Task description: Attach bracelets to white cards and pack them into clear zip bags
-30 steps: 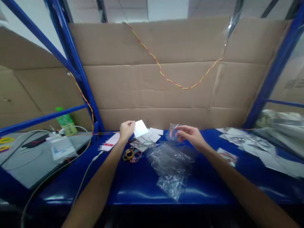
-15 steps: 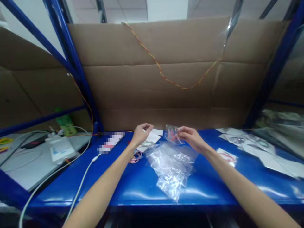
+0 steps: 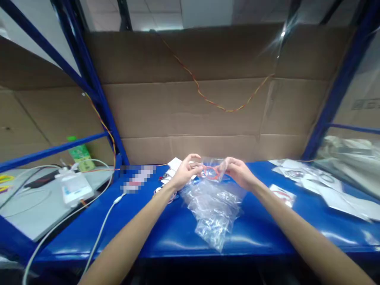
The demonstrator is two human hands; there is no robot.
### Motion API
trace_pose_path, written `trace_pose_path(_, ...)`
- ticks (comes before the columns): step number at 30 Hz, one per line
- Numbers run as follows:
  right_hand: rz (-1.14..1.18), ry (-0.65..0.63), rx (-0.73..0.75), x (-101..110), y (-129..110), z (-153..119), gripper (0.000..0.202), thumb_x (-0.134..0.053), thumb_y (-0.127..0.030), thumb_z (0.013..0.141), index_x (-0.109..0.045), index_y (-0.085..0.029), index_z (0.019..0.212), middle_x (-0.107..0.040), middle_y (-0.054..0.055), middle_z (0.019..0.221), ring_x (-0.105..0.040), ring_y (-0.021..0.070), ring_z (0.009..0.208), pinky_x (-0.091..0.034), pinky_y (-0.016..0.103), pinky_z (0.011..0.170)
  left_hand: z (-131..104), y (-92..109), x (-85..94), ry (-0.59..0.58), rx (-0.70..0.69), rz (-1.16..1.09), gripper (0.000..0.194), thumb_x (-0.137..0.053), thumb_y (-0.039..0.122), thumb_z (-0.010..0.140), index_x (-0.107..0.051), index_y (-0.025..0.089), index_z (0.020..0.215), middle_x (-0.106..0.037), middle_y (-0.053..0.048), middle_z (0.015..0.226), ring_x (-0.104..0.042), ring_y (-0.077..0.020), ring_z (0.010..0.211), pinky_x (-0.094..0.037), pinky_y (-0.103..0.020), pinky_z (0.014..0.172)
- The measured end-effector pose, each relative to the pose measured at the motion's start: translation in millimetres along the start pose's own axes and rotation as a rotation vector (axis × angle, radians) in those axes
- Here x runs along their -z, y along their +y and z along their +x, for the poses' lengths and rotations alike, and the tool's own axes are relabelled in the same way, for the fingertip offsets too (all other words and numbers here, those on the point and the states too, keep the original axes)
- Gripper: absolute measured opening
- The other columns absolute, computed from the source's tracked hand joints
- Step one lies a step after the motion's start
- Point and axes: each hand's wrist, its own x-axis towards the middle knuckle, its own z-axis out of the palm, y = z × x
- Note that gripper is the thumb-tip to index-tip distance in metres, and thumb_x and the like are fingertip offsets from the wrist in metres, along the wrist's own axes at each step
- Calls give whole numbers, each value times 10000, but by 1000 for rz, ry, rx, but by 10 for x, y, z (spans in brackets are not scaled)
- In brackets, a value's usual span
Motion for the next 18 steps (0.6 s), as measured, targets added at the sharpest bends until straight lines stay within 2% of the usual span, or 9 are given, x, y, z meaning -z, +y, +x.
trace_pose_path(3, 20, 25, -6, 15, 18, 17, 178, -775, -264, 750, -619, -207, 684, -740, 18, 810, -711, 204, 829, -554, 365, 853, 14, -11, 4, 50, -35, -40, 406, -790, 346, 825, -489, 239, 1076, -773, -46, 959, -681, -137, 634, -545, -280, 643)
trace_pose_path(7, 27, 51, -18, 22, 35, 25, 171, -784, -264, 724, -618, -221, 722, -777, 36, 885, -726, 240, 888, -573, 405, 863, 28, 11, 17, 68, -56, -5, 241, -758, 311, 840, -639, 198, 1017, -768, -51, 967, -649, -126, 608, -544, -280, 635)
trace_pose_path(11, 21, 45, -11, 29, 31, 15, 180, -788, -288, 756, -626, -214, 735, -779, 31, 893, -727, 228, 873, -574, 391, 854, 23, 44, 3, 68, -27, 88, 332, -750, 322, 837, -750, 160, 1127, -784, -84, 992, -686, -164, 710, -561, -298, 700)
trace_pose_path(14, 10, 37, 0, 35, 24, 10, 168, -787, -280, 774, -637, -212, 745, -779, 35, 911, -724, 225, 884, -572, 382, 850, 9, 60, -5, 64, -12, 137, 376, -789, 397, 817, -779, 144, 1096, -796, -109, 997, -708, -193, 752, -569, -320, 728)
trace_pose_path(18, -33, 44, 16, 34, 24, 11, 172, -792, -300, 772, -653, -204, 745, -781, 45, 911, -727, 230, 912, -565, 390, 881, -7, 64, -1, 32, -11, 167, 392, -853, 397, 747, -802, 146, 1043, -805, -111, 984, -731, -222, 821, -576, -322, 749)
